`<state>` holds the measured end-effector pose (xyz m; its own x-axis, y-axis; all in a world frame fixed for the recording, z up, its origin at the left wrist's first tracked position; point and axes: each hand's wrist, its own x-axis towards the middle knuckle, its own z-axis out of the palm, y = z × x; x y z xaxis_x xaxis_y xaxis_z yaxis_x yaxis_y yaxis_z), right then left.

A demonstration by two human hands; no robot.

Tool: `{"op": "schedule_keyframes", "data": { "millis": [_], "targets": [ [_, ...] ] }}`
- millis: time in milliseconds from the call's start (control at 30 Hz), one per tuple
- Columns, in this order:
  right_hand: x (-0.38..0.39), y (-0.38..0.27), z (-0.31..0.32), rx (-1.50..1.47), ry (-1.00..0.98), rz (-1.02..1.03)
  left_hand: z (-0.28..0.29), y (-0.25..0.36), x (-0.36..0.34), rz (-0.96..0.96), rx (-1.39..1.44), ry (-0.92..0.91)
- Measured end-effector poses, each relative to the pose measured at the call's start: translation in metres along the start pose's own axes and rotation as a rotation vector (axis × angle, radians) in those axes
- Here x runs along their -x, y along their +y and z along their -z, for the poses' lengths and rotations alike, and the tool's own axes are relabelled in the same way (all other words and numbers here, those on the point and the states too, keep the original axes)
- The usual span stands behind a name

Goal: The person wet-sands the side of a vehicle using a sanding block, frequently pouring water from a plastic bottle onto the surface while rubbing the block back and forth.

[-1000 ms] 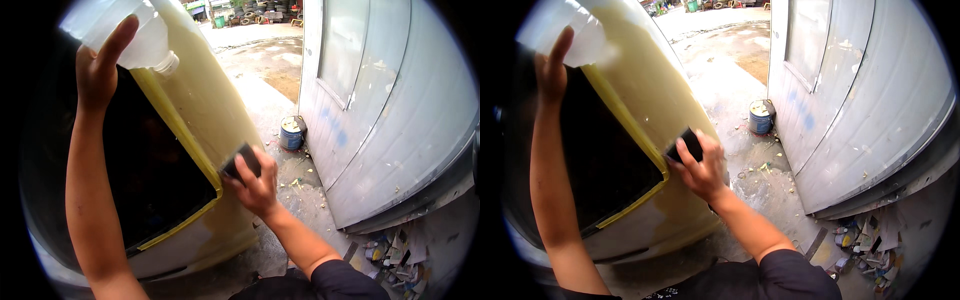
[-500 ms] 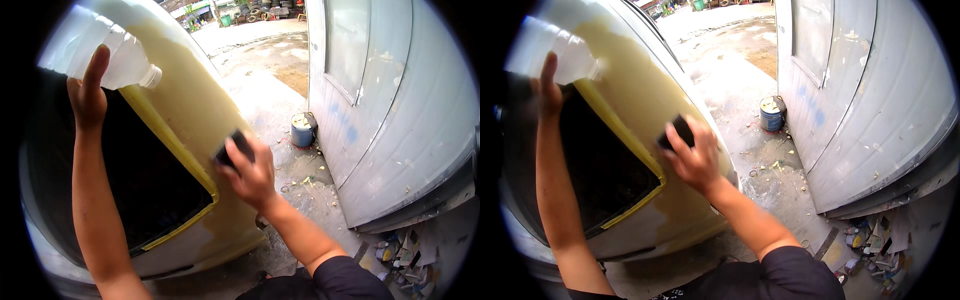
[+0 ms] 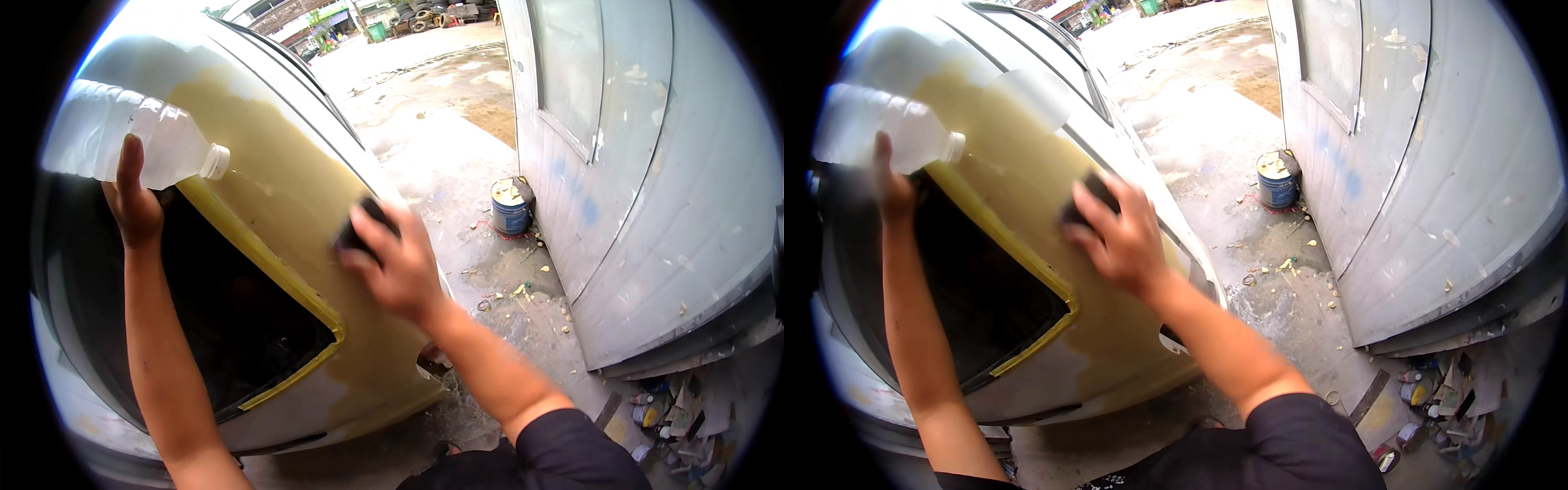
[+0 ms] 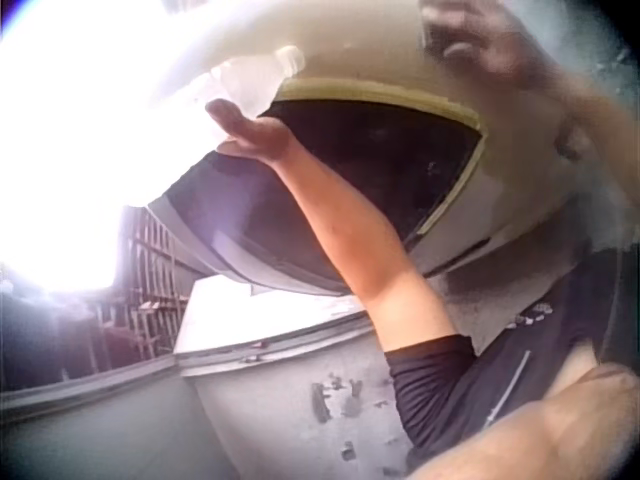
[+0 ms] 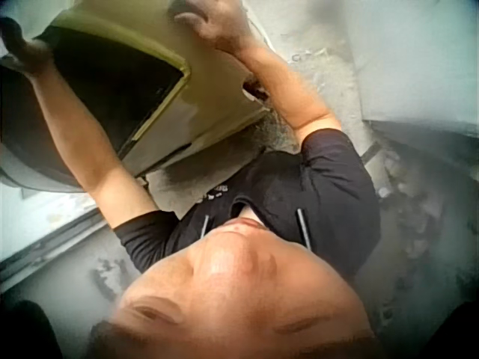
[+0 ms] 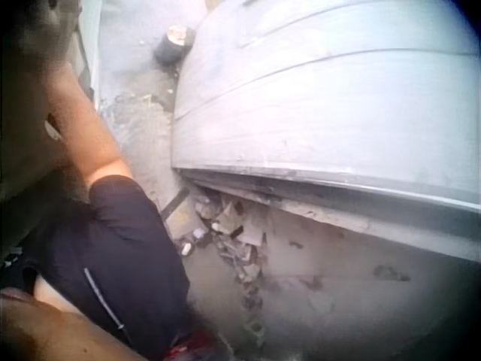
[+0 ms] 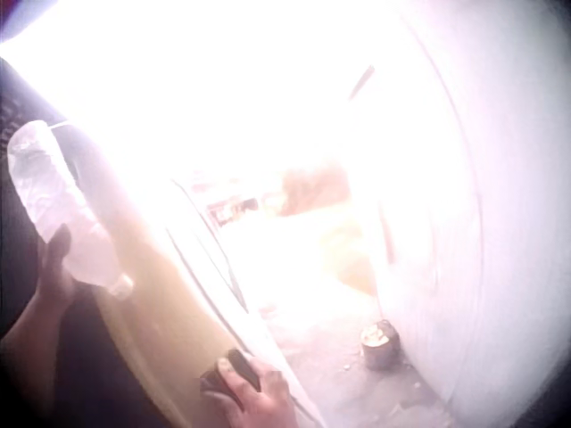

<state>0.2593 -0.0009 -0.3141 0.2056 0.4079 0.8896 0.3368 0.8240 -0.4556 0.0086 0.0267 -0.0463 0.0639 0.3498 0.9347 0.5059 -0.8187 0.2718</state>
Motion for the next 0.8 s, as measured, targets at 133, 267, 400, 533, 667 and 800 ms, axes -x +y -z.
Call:
{"op": "schedule_keyframes", "data": {
  "millis": [133,267,400,533,667,800],
  "targets": [
    [-0.077,0.023,-0.008,-0.254,-0.084,-0.146,0.008,-0.009,0.0,-0.051,-0.094,-0.011],
    [0.038,0.019,0.021,-0.09,-0.094,0.037,0.019,-0.018,0.005,-0.196,-0.168,0.004],
    [0.06,0.022,0.035,-0.054,-0.072,-0.011,0.018,-0.021,0.006,-0.157,-0.152,0.031],
    [-0.056,0.043,0.002,-0.29,-0.128,-0.111,0.017,-0.023,0.004,-0.066,-0.147,0.083],
    [-0.025,0.051,0.009,-0.252,-0.141,-0.077,0.019,-0.023,0.008,-0.071,-0.204,0.08],
    [0.054,0.059,0.041,-0.24,-0.13,-0.082,0.024,-0.013,0.004,-0.09,-0.222,0.111]
  ]
}}
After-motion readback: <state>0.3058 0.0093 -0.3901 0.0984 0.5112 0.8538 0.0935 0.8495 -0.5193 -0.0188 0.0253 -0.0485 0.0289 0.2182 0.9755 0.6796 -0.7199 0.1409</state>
